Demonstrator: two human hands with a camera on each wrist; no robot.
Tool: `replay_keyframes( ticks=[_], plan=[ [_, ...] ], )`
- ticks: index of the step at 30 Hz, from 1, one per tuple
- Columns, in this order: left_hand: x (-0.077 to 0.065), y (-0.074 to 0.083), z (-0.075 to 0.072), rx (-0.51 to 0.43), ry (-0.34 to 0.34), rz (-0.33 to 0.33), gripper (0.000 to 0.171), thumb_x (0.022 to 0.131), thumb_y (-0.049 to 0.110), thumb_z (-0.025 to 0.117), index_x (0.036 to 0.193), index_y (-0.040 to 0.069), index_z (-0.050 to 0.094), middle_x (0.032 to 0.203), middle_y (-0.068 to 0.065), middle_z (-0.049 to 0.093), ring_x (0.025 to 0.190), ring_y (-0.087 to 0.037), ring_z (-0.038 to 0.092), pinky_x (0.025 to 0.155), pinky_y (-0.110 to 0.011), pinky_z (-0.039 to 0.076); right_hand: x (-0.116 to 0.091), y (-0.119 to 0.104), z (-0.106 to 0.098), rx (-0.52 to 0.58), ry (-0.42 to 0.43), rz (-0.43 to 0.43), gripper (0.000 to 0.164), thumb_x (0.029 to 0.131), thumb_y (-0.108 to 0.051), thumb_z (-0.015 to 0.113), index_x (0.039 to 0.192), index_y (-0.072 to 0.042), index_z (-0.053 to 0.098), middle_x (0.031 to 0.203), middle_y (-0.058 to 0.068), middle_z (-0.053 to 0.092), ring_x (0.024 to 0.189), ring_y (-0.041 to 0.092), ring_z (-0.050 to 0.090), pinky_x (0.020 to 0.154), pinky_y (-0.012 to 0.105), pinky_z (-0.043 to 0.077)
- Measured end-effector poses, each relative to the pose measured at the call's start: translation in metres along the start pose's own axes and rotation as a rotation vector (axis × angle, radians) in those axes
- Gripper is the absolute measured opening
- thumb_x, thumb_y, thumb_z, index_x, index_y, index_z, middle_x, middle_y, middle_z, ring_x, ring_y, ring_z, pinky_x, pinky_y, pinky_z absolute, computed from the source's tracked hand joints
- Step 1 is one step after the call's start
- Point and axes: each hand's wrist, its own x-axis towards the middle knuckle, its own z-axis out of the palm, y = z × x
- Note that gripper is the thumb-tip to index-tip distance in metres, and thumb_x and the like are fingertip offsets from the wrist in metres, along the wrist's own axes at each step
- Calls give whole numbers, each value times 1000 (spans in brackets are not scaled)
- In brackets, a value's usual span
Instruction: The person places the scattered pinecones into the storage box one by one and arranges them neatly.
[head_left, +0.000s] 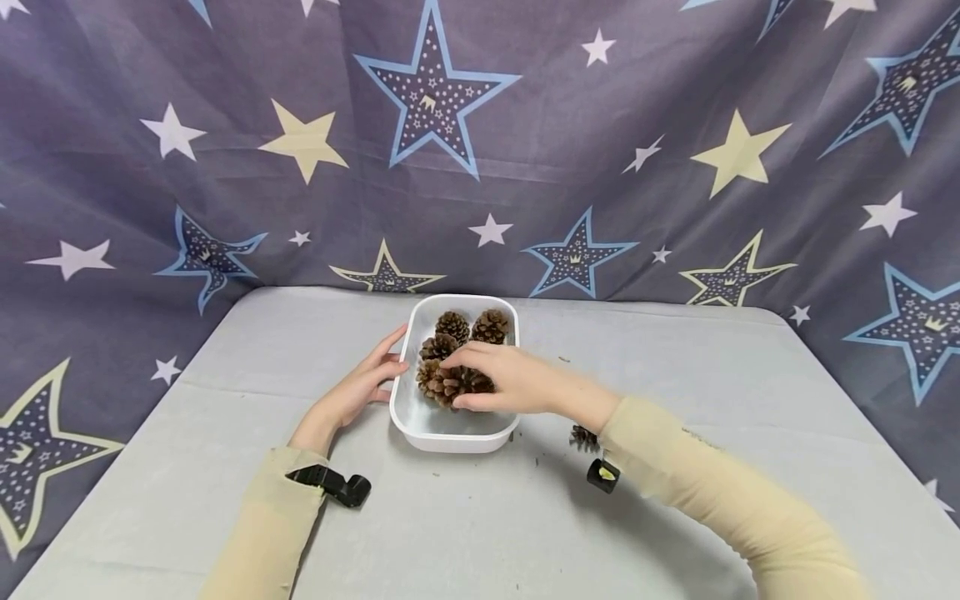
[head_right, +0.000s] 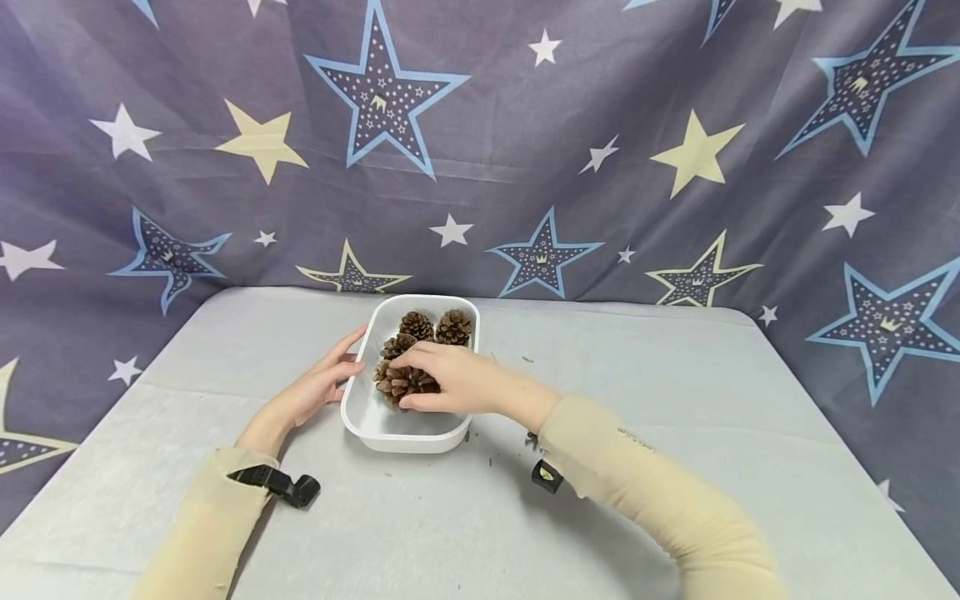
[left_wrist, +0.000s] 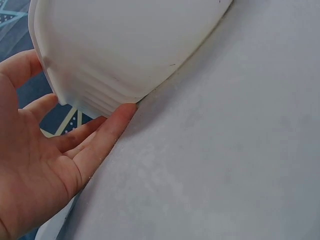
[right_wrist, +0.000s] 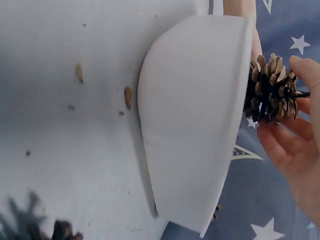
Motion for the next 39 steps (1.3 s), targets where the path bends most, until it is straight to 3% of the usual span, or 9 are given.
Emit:
replay_keyframes(
  ticks=[9,20,29,37,39],
  plan=[
    [8,-14,-5,-4,13,-17,63,96,25,43,146,37,7,134,-22,31,111,-31,46,85,-44,50,7,-4,18,-43,-45,-48,47,87,-44,55,124,-16,53,120,-2,56,109,12,53,97,25,41],
    [-6,9,4,15,3,-21,63,96,22,42,147,29,5,133,-24,30,113,-32,44,87,-44,49,16,-6,27,-73,-44,-60,46,85,-48,56,121,-19,57,115,-7,58,105,9,56,94,24,43],
    [-6,7,4,23,6,-21,63,96,23,41,147,29,5,134,-24,29,117,-36,41,87,-44,48,22,-10,34,-234,-55,-31,47,85,-53,52,121,-22,57,113,-6,60,105,10,56,90,32,45],
    [5,-9,-4,15,5,-6,63,95,29,44,145,39,7,136,-22,29,115,-34,44,86,-44,49,25,-14,38,-337,-47,-58,47,87,-54,49,120,-23,58,112,-6,60,103,9,56,85,31,46],
    [2,-6,-2,13,4,-10,63,96,27,43,146,36,6,136,-23,28,116,-36,43,87,-45,49,25,-15,39,-362,-53,-61,47,87,-54,48,121,-23,58,113,-5,60,104,10,56,85,32,46]
  ],
)
